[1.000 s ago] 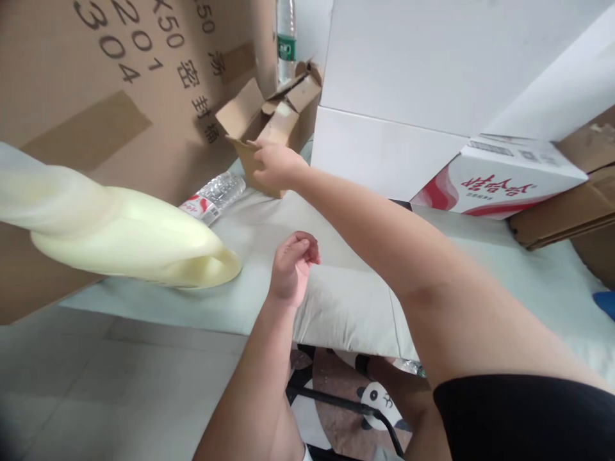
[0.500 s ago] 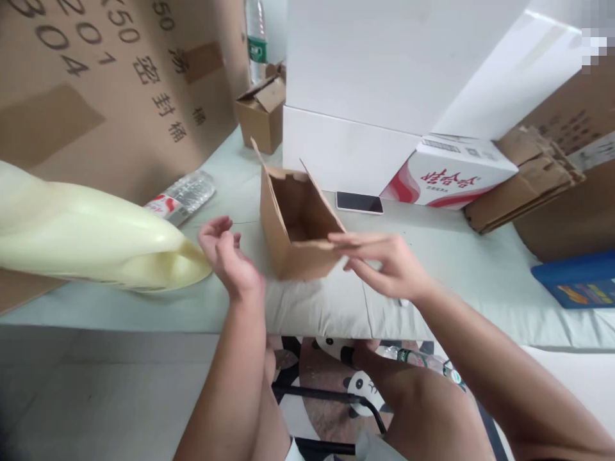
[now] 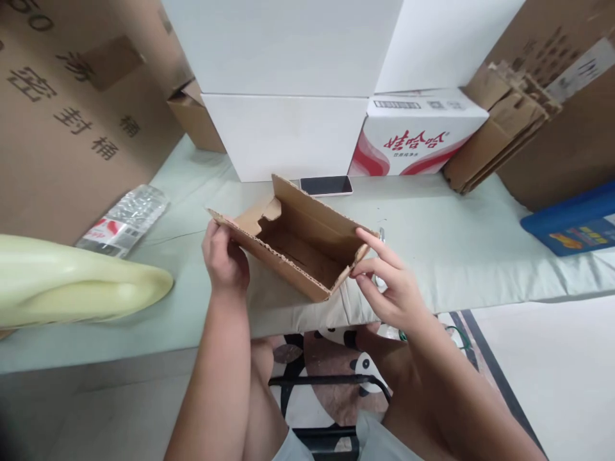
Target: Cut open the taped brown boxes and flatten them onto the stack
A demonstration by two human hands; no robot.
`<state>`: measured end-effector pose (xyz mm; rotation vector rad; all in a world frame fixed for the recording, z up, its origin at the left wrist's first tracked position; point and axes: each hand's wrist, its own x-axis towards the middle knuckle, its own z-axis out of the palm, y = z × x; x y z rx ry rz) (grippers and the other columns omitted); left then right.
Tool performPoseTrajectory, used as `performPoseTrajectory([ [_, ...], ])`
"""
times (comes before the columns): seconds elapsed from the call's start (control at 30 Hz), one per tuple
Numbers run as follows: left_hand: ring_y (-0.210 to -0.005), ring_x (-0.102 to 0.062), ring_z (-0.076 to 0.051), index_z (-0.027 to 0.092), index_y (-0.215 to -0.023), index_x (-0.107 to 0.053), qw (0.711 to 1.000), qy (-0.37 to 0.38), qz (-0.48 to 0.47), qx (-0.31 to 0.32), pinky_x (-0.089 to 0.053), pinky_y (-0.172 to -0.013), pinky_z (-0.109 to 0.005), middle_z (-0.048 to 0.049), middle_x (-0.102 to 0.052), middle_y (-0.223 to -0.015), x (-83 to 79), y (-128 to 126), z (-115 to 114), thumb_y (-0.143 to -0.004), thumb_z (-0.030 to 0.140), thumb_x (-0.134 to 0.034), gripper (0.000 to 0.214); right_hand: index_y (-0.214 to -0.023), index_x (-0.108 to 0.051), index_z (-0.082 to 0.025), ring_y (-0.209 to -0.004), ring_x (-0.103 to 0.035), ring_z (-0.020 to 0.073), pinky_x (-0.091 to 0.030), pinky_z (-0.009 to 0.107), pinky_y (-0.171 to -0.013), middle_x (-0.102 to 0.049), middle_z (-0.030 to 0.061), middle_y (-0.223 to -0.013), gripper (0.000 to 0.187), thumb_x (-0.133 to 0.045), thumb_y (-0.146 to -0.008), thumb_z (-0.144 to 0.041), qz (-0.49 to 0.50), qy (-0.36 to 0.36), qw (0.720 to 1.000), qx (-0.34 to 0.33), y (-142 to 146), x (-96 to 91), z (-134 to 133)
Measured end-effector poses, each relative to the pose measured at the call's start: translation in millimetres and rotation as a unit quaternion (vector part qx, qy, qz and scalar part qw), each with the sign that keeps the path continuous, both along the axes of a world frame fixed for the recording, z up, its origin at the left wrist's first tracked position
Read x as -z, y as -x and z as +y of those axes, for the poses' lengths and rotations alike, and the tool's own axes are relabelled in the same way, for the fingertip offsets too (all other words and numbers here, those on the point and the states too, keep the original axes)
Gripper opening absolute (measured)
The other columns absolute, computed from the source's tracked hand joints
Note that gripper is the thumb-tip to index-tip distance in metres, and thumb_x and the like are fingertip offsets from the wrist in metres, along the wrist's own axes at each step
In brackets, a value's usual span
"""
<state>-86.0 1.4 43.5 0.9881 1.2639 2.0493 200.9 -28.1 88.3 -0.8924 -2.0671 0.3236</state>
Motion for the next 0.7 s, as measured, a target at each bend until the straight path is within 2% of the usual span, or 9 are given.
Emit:
performPoseTrajectory([
  [0.07, -0.094, -0.060, -0.021, 0.022, -0.083, -0.065, 1.000, 0.000, 0.015, -0.006, -0.049, -0.090, -0.035, -0.0030, -0.059, -0.088, 1.9, -2, 2, -0.091, 0.049, -0.061, 0.029, -0.093, -0.067, -0.022, -0.132, -0.065, 0.0298, -0.062, 0.035, -0.082, -0.069, 0.0124, -0.137, 0.010, -0.060, -0.095, -0.016, 0.021, 0.021, 0.999, 0.029, 10, 10.2, 3],
  [0.17, -0.091, -0.061, -0.020, 0.022, -0.084, -0.065, 1.000, -0.016, 0.008, 0.001, -0.049, -0.090, -0.035, -0.0021, -0.058, -0.086, 0.7, -5, 2, -0.089, 0.049, -0.064, 0.028, -0.104, -0.071, -0.024, -0.098, -0.073, 0.0220, -0.058, 0.033, -0.066, -0.065, 0.0117, -0.137, 0.014, -0.059, -0.097, -0.020, 0.033, 0.040, 0.996, 0.068, 24, 24.0, 4],
  [0.27, -0.082, -0.057, -0.017, 0.021, -0.082, -0.063, 0.998, -0.047, -0.027, 0.018, -0.048, -0.083, -0.032, -0.0004, -0.055, -0.083, -3.9, -8, 1, -0.087, 0.050, -0.068, 0.029, -0.114, -0.069, -0.029, -0.096, -0.066, 0.0217, -0.058, 0.039, -0.075, -0.056, 0.0100, -0.134, 0.022, -0.066, -0.092, -0.025, 0.073, -0.022, 0.987, 0.140, 28, 36.4, 4],
  [0.33, -0.082, -0.057, -0.017, 0.021, -0.080, -0.060, 0.997, -0.062, -0.025, 0.027, -0.048, -0.082, -0.032, -0.0009, -0.054, -0.087, -5.2, -8, -1, -0.086, 0.052, -0.067, 0.032, -0.137, -0.055, -0.035, -0.113, -0.061, 0.0270, -0.058, 0.045, -0.087, -0.051, 0.0098, -0.138, 0.055, -0.074, -0.086, -0.029, 0.125, -0.044, 0.976, 0.171, 27, 42.6, 5],
  [0.4, -0.086, -0.058, -0.017, 0.022, -0.083, -0.058, 0.998, -0.063, 0.003, 0.021, -0.049, -0.085, -0.032, -0.0015, -0.054, -0.092, -2.7, -7, -2, -0.087, 0.055, -0.067, 0.034, -0.154, -0.036, -0.039, -0.126, -0.058, 0.0287, -0.055, 0.050, -0.100, -0.051, 0.0092, -0.142, 0.076, -0.072, -0.087, -0.032, 0.154, -0.003, 0.979, 0.137, 24, 46.2, 6],
  [0.47, -0.089, -0.058, -0.017, 0.024, -0.096, -0.059, 0.998, -0.049, 0.036, -0.002, -0.050, -0.087, -0.032, -0.0012, -0.053, -0.095, 3.2, -5, -2, -0.087, 0.057, -0.068, 0.035, -0.151, -0.042, -0.038, -0.130, -0.059, 0.0276, -0.052, 0.052, -0.108, -0.058, 0.0081, -0.141, 0.061, -0.064, -0.094, -0.030, 0.134, 0.045, 0.987, 0.076, 22, 47.1, 4],
  [0.57, -0.090, -0.059, -0.017, 0.031, -0.126, -0.052, 0.994, -0.028, 0.094, -0.040, -0.052, -0.090, -0.033, -0.0004, -0.054, -0.098, 11.7, -2, -2, -0.084, 0.056, -0.075, 0.055, -0.131, -0.064, -0.031, -0.130, -0.062, 0.0276, -0.052, 0.051, -0.111, -0.064, 0.0082, -0.136, 0.034, -0.057, -0.098, -0.027, 0.108, 0.033, 0.993, 0.032, 19, 46.4, 0],
  [0.63, -0.098, -0.060, -0.018, 0.031, -0.137, -0.048, 0.985, -0.017, 0.158, -0.072, -0.053, -0.096, -0.036, -0.0026, -0.055, -0.105, 12.5, -1, -3, -0.085, 0.052, -0.075, 0.062, -0.132, -0.065, -0.031, -0.130, -0.062, 0.0271, -0.052, 0.050, -0.113, -0.065, 0.0080, -0.135, 0.035, -0.056, -0.098, -0.027, 0.114, 0.018, 0.993, 0.020, 17, 46.5, -1],
  [0.7, -0.113, -0.059, -0.021, 0.029, -0.134, -0.057, 0.965, 0.006, 0.245, -0.093, -0.051, -0.104, -0.040, -0.0069, -0.056, -0.119, 8.6, 0, -6, -0.092, 0.045, -0.067, 0.046, -0.135, -0.064, -0.031, -0.134, -0.061, 0.0273, -0.050, 0.050, -0.116, -0.064, 0.0080, -0.137, 0.037, -0.055, -0.099, -0.028, 0.108, 0.018, 0.994, 0.012, 15, 48.3, -2],
])
